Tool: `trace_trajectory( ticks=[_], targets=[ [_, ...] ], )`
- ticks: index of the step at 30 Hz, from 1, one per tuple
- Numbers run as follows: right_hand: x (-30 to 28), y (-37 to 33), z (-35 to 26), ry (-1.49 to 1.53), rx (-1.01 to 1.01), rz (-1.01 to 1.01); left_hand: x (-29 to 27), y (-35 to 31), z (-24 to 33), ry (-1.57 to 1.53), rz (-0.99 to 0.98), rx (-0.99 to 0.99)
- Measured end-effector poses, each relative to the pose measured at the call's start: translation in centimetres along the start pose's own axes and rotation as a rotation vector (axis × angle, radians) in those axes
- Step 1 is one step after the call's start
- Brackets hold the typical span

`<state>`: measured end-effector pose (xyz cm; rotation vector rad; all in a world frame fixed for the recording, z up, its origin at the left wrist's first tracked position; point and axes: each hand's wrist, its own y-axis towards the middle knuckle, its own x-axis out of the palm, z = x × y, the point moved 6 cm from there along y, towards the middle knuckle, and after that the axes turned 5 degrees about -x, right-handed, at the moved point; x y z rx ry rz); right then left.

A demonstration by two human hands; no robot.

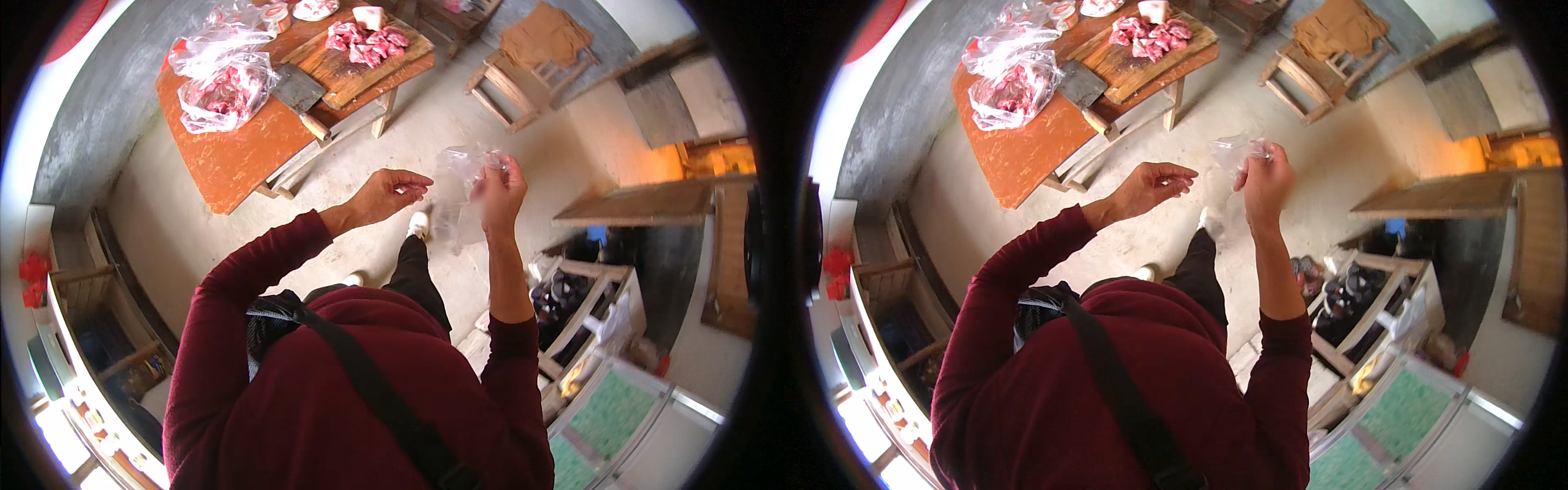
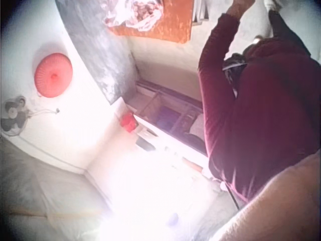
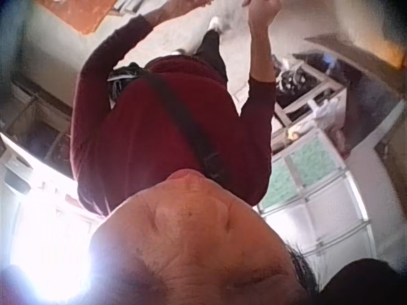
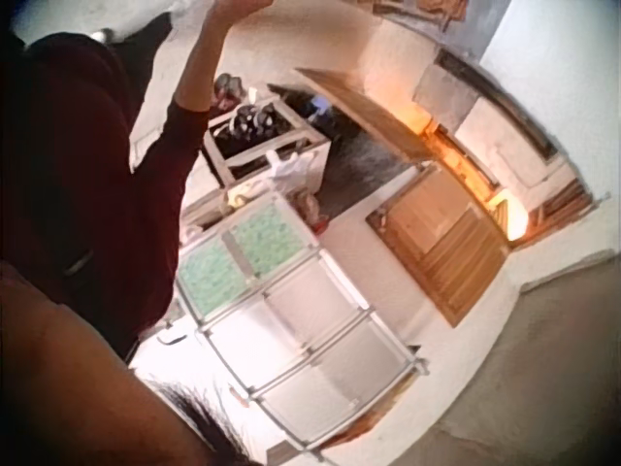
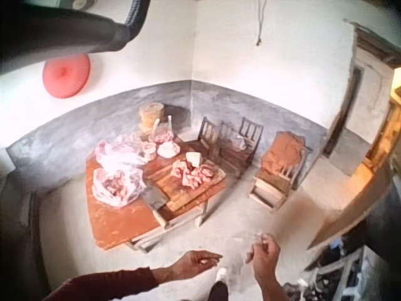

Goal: The person uses a cleaver to chop raw meat into smaller pieces on a wooden cutting board. They then place the chopped meat into plastic bags and set them aside on the table.

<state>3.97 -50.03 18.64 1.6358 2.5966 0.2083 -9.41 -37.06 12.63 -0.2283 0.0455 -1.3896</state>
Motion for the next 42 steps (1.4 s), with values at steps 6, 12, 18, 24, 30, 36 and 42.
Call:
trace_trajectory(
  ticks=[6,12,18,24,30,36,42],
  targets=[
    [3.3,11.0,1.1,0.066,0.056,-0.178,-2.4,9.4,1.6,0.198,0.119,0.114],
    [3.8,21.3,4.1,-0.114,-0.026,-0.379,-5.4,16.9,2.6,0.123,0.306,0.032],
    [3.6,29.1,6.3,-0.023,0.029,-0.369,-10.4,20.4,4.3,-0.503,0.396,0.007],
    [6.3,35.5,7.5,-0.065,0.086,-0.395,-24.3,23.8,-4.2,0.580,1.203,-0.108],
    [9.3,42.6,8.1,-0.151,0.075,-0.443,-27.6,30.1,-1.7,0.822,1.067,-0.210],
    [11.6,47.4,10.2,-0.181,0.127,-0.441,-28.6,33.6,-1.7,0.937,1.146,-0.477],
    [14.5,51.6,11.0,-0.209,0.115,-0.526,-29.8,34.4,-3.4,0.767,1.092,-0.508]
  ],
)
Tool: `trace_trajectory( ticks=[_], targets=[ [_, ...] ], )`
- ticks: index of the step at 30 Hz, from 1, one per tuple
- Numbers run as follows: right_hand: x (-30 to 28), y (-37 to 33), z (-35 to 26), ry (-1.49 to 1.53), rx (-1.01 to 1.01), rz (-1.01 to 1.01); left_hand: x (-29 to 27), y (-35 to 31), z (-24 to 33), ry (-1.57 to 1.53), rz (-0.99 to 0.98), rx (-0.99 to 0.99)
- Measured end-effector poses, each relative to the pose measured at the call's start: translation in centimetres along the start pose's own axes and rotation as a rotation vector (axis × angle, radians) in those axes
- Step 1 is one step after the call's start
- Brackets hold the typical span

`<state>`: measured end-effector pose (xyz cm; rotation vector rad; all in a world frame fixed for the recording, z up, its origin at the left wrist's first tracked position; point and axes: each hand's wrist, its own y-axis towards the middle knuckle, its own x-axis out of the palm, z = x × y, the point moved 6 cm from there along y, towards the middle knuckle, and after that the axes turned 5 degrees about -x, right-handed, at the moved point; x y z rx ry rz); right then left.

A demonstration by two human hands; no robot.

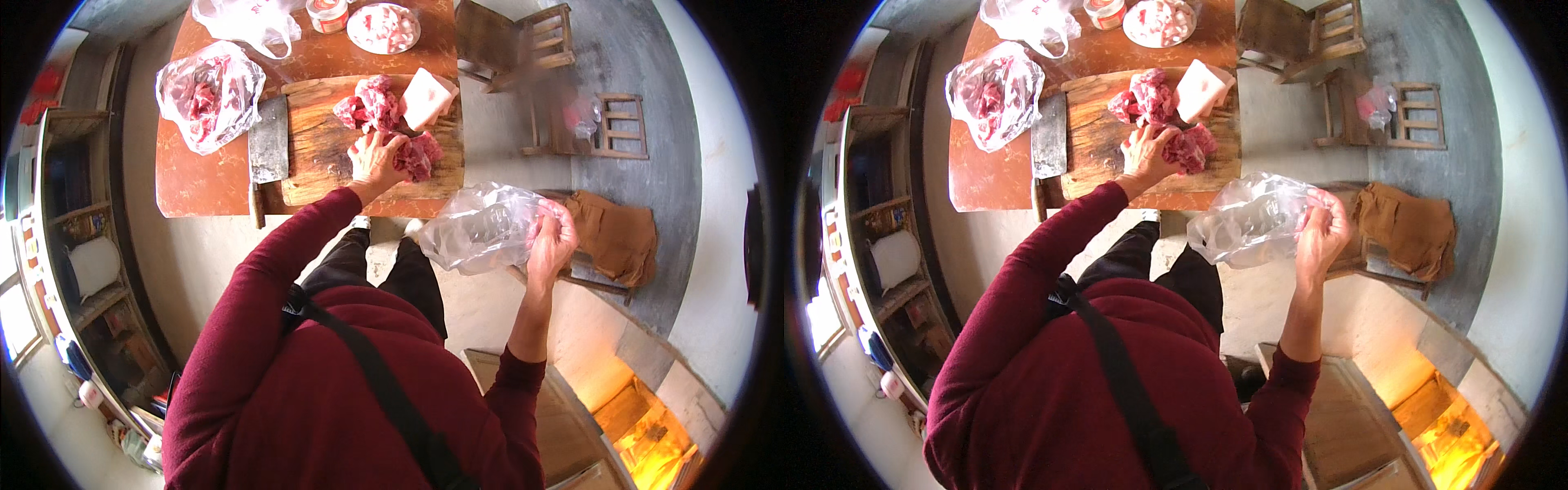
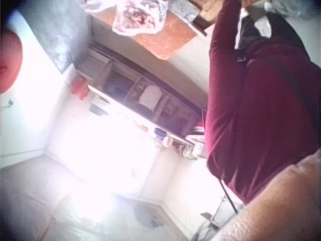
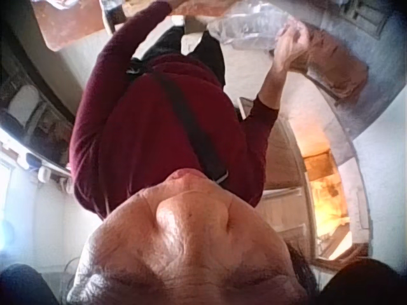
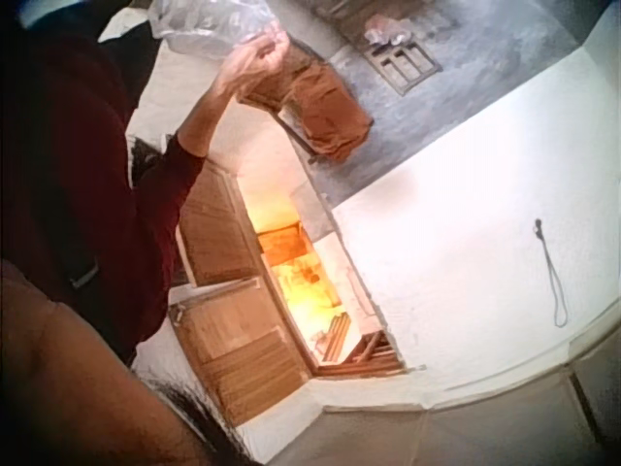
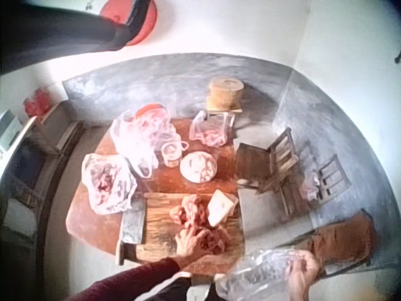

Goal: The person uses a cleaver to chop raw meat into smaller pieces on a wooden cutting board. They then place the chopped meat into plastic bags and set them aside on the table.

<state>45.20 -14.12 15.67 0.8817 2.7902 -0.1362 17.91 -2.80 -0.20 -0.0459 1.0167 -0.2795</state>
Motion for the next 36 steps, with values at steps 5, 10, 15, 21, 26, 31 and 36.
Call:
trace_trajectory(
  ticks=[5,10,15,21,26,31,36],
  targets=[
    [0.3,5.8,0.9,-0.008,0.002,-0.103,0.3,-0.3,0.1,-0.065,0.030,-0.058],
    [1.8,10.5,0.9,-0.015,-0.093,-0.228,0.1,-1.2,2.3,0.054,0.197,-0.244],
    [2.8,14.7,0.7,-0.012,-0.158,-0.426,0.4,-0.5,2.3,0.138,0.234,-0.311],
    [3.3,17.0,-0.5,0.008,-0.137,-0.504,-0.3,-0.4,1.6,0.135,0.407,-0.237],
    [4.6,17.6,-0.4,0.022,-0.098,-0.564,-1.9,-0.4,0.4,-0.201,0.508,-0.235],
    [6.2,17.8,-1.1,0.014,-0.117,-0.584,-2.9,-0.4,-1.2,-0.536,0.473,-0.162],
    [8.1,17.4,-2.2,-0.010,-0.157,-0.635,-3.3,-1.2,-2.0,-1.103,0.293,-0.297]
  ],
)
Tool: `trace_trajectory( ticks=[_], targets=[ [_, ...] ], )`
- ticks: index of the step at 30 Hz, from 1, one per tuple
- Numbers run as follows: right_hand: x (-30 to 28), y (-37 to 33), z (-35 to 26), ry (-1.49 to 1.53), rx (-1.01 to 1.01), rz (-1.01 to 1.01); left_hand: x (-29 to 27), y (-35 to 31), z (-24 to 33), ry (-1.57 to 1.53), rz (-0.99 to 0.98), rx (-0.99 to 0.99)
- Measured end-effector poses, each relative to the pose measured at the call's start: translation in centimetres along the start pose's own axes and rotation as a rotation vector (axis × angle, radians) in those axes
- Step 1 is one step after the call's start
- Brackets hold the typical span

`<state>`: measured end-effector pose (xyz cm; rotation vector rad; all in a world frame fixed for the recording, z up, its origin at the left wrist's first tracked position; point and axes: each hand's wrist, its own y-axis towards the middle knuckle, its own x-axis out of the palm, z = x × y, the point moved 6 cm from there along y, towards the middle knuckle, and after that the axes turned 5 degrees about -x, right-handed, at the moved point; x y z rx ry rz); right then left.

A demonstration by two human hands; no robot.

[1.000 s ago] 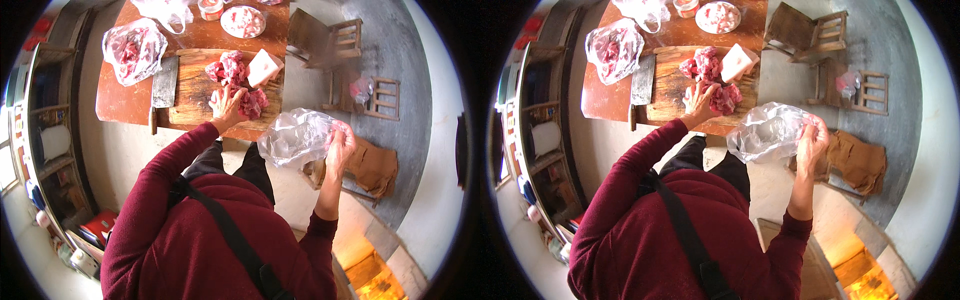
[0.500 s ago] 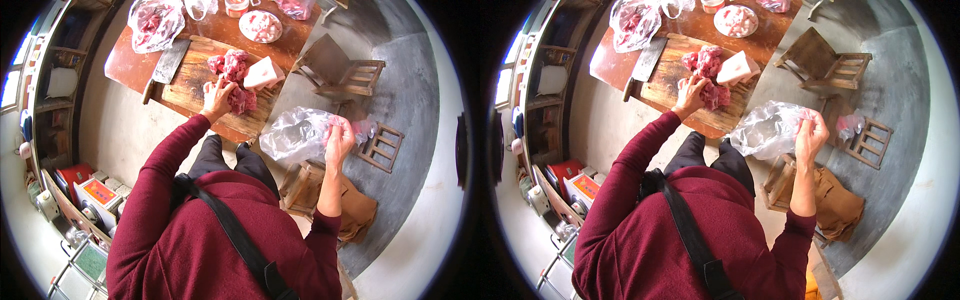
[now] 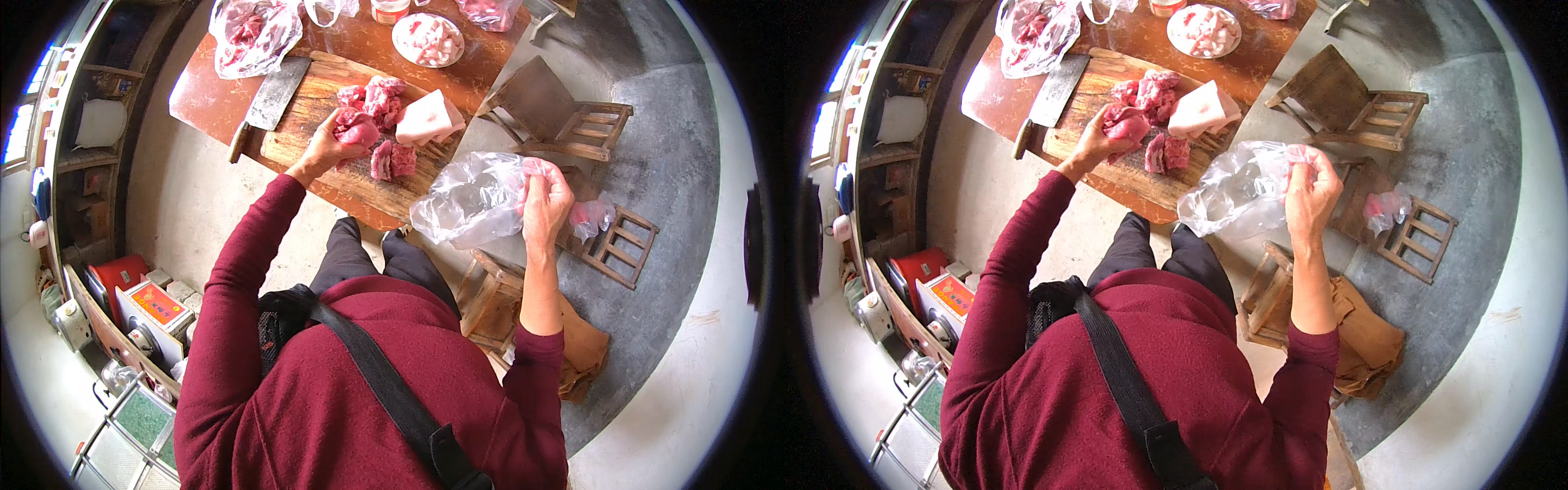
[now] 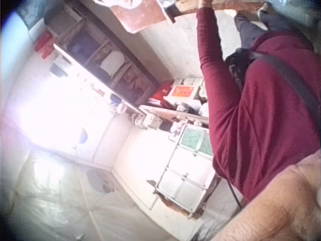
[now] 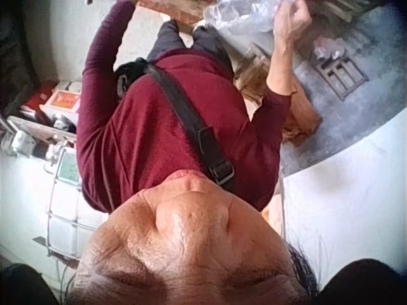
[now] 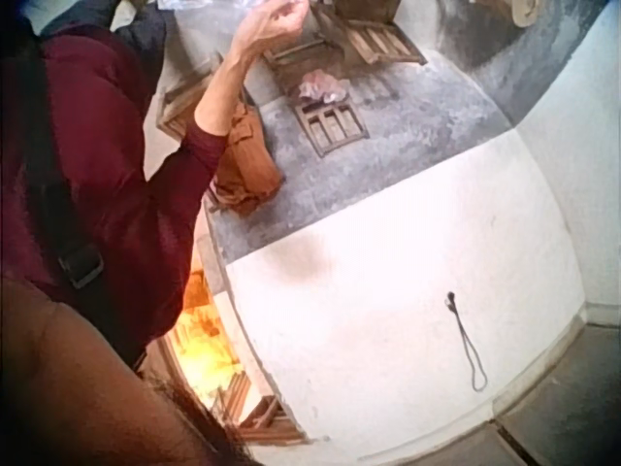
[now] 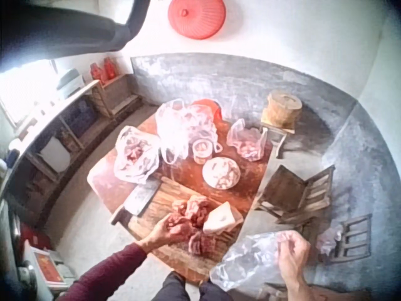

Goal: The person uses a cleaver to chop raw meat into smaller pieces on a wooden cutting board. They then place the chopped meat into plastic bags and set them aside on the table.

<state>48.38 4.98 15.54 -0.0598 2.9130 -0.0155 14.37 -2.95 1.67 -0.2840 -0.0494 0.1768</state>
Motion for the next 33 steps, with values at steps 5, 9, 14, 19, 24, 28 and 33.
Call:
trace_trajectory(
  ticks=[5,9,14,19,24,28,33],
  targets=[
    [1.4,0.2,-1.1,0.015,-0.033,-0.033,2.4,-2.5,6.1,-0.328,-0.207,-0.134],
    [3.1,0.1,-1.8,-0.004,-0.023,-0.095,5.6,-4.5,9.4,-0.463,-0.480,-0.192],
    [6.0,-0.6,-3.8,-0.082,-0.247,-0.246,10.4,-6.3,7.5,-0.504,-0.851,-0.375],
    [7.0,-1.9,-4.9,-0.042,-0.278,-0.364,13.0,-7.3,5.8,-0.745,-0.914,-0.525],
    [6.6,-3.3,-3.9,-0.085,-0.315,-0.349,13.4,-7.4,4.8,-0.798,-0.686,-0.569],
    [7.0,-4.8,-1.9,0.046,-0.060,-0.290,13.6,-7.3,4.8,-0.691,-0.304,-0.563],
    [9.1,-4.8,1.4,0.224,0.090,-0.219,13.1,-6.2,1.1,-0.116,-0.105,-0.546]
  ],
)
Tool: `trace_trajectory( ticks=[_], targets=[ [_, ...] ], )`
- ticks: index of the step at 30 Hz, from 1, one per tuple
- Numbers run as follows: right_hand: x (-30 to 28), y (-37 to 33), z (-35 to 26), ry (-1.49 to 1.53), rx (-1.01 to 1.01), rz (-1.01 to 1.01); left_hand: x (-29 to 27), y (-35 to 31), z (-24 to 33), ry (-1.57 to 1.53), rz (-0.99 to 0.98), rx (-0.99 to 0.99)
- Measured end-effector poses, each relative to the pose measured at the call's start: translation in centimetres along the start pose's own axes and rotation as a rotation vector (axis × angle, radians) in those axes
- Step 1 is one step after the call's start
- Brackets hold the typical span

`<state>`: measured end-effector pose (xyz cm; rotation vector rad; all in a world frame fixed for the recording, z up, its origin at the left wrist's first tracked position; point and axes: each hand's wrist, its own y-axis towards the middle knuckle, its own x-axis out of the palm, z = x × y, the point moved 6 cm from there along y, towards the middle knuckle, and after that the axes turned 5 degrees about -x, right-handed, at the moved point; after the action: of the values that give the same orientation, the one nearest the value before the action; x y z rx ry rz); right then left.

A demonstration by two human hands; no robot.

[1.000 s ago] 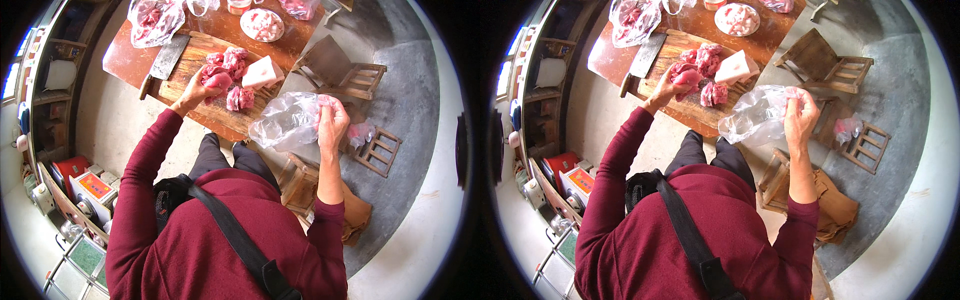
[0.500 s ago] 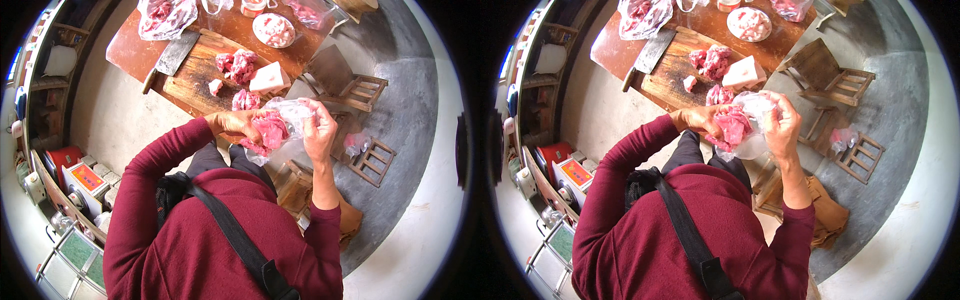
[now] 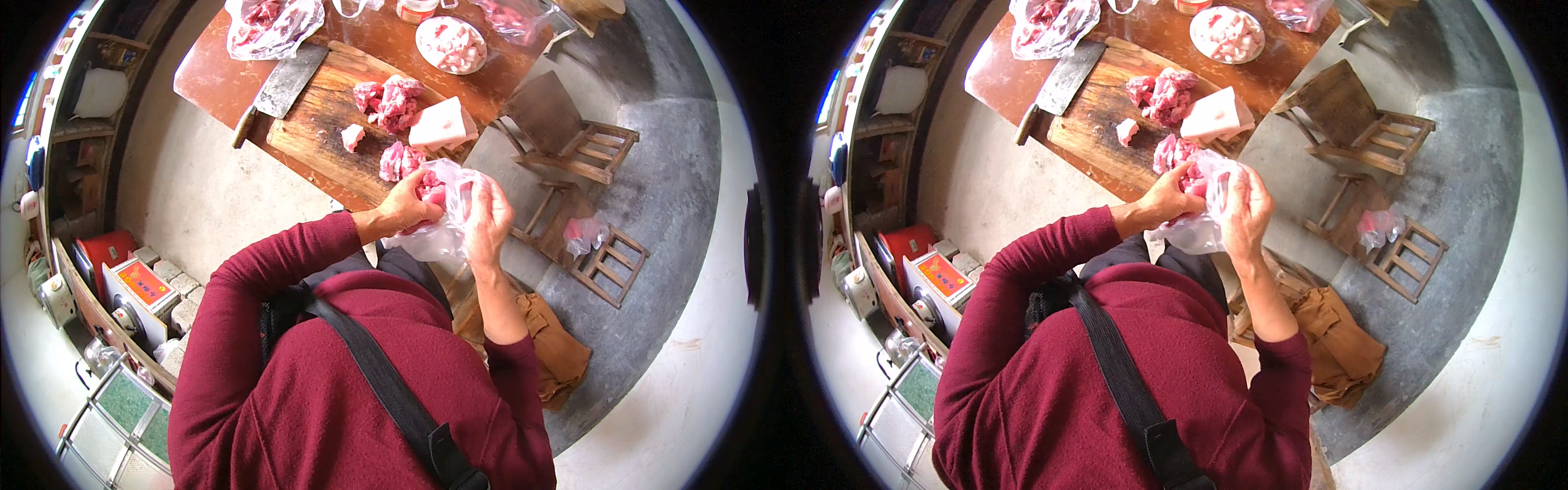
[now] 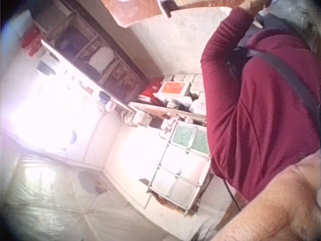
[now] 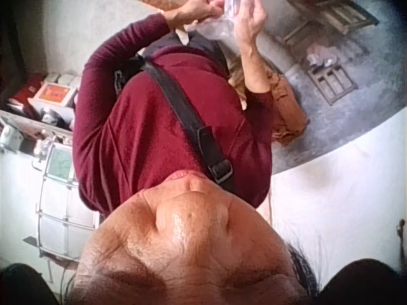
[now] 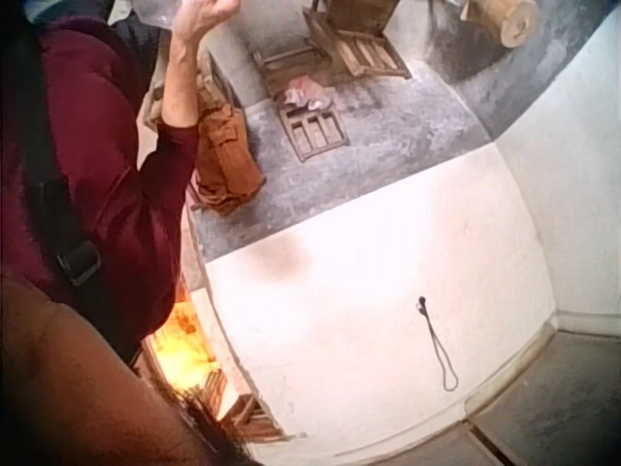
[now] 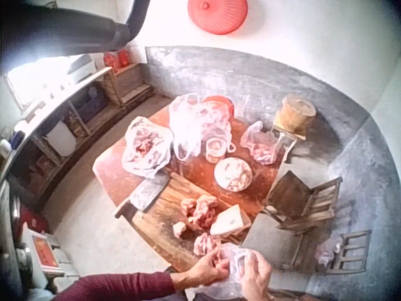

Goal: The person uses a cleaver to chop raw meat into smaller pieces on a wooden cutting board. They then place the chopped meat into plastic bags and set them aside on the table.

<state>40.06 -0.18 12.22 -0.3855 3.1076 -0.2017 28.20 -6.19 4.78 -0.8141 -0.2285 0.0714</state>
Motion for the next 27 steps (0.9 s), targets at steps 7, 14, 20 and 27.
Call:
trace_trajectory(
  ticks=[7,14,20,27],
  targets=[
    [-0.1,0.8,3.5,0.050,0.060,0.048,-0.9,2.8,-0.6,0.522,0.363,0.371],
    [0.2,1.9,5.1,-0.054,-0.075,0.074,1.5,2.8,-3.2,0.816,0.365,0.516],
    [0.0,2.0,4.3,0.026,-0.059,0.131,0.9,0.6,-1.1,0.790,0.099,0.676],
    [-2.4,0.8,2.0,0.084,-0.064,0.271,-7.2,3.4,1.0,0.562,0.499,0.686]
  ],
)
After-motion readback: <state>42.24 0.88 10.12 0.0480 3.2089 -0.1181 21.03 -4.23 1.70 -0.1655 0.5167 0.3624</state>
